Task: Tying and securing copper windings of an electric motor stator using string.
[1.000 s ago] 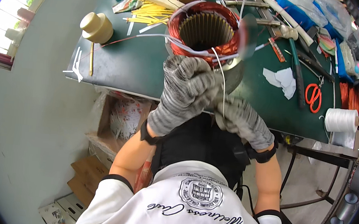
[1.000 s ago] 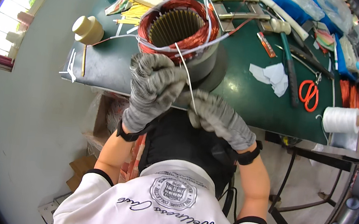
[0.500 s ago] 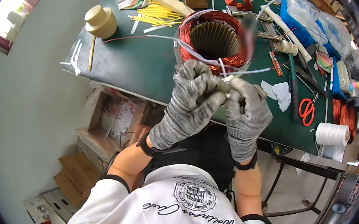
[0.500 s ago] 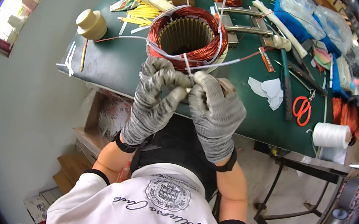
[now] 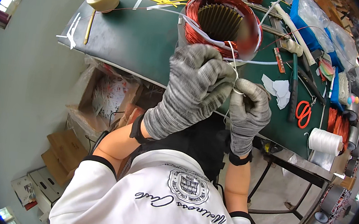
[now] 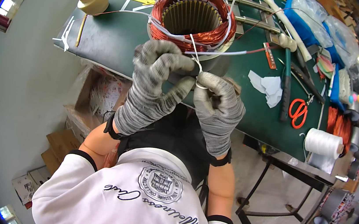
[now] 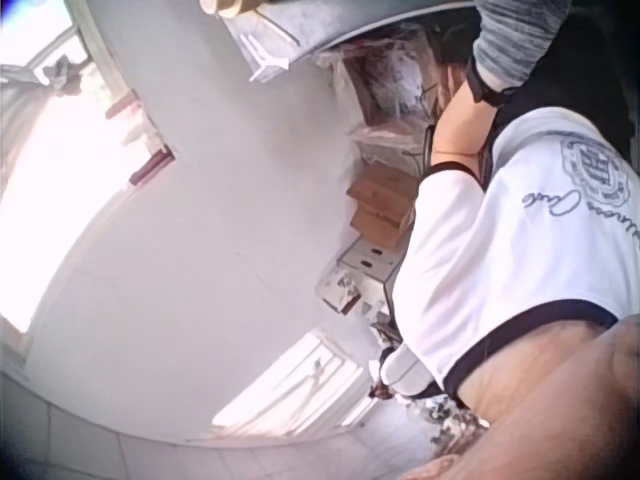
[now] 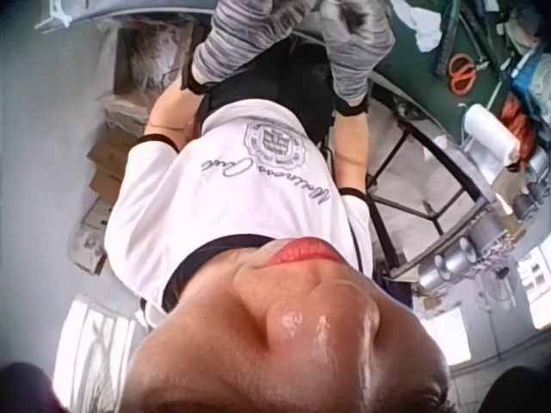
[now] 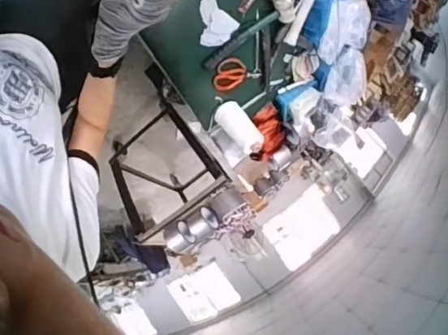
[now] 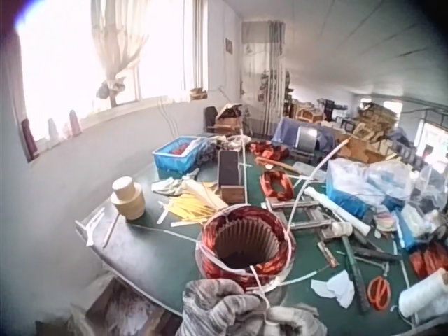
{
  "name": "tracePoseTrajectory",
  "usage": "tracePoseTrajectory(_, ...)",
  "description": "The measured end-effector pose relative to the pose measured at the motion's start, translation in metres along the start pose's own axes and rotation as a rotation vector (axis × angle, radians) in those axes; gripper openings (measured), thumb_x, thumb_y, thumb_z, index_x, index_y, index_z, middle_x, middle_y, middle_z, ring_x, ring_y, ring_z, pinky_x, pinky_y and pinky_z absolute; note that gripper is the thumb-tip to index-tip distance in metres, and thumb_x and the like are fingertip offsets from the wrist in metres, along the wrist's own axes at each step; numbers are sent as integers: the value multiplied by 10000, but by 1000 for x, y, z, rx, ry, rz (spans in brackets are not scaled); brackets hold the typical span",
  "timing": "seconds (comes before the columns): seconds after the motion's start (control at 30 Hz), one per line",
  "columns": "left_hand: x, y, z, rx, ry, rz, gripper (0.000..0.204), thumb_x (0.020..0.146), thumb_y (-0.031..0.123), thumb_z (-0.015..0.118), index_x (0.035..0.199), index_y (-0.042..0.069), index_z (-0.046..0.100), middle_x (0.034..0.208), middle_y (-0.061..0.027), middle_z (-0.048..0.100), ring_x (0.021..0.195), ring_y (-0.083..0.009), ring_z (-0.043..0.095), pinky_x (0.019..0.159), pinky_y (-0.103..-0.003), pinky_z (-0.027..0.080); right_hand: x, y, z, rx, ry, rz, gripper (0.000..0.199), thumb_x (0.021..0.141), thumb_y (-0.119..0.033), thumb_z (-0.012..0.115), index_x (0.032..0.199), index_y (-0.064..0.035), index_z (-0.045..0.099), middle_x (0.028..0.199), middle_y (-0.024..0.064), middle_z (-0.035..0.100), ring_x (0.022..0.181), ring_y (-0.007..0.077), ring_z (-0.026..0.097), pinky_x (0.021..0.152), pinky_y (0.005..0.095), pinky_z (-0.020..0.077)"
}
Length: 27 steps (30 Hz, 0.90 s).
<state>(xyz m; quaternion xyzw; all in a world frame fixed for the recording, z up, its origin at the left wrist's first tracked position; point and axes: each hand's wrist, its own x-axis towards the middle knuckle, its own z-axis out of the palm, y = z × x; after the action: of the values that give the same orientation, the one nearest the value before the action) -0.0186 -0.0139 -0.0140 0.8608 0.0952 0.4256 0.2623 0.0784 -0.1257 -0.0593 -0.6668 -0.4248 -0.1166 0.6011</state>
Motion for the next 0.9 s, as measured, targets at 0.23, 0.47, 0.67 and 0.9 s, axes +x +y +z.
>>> tracePoseTrajectory(0.23,-29,-9,17,27,-129,42,215,691,65,623,903,65,586,863,-96,567,804,-290,530,751,-401,393,-16,-9,-2,501,-77,541,135,795,-3,609,927,-28,613,838,17,609,705,49,544,640,191,462)
tracePoseTrajectory(0.47,-29,-11,29,-12,-14,66,122,757,115,604,856,66,552,789,-93,550,741,-288,527,702,-409,391,-20,-12,-6,635,-138,638,161,858,-10,512,999,1,590,895,44,613,753,50,555,647,191,466)
tracePoseTrajectory(0.67,-18,-6,20,-148,29,-282,55,856,28,556,903,37,584,784,-63,600,712,-136,581,655,-235,461,-74,11,-37,241,-420,534,146,845,-94,559,965,-42,622,851,31,616,728,59,527,649,211,434)
tracePoseTrajectory(0.9,14,-45,-28,340,20,261,452,659,225,730,1071,113,583,1028,-55,552,980,-272,512,840,-406,405,-52,27,-77,161,-217,682,183,824,-85,562,988,-26,619,817,30,621,715,111,559,676,243,457)
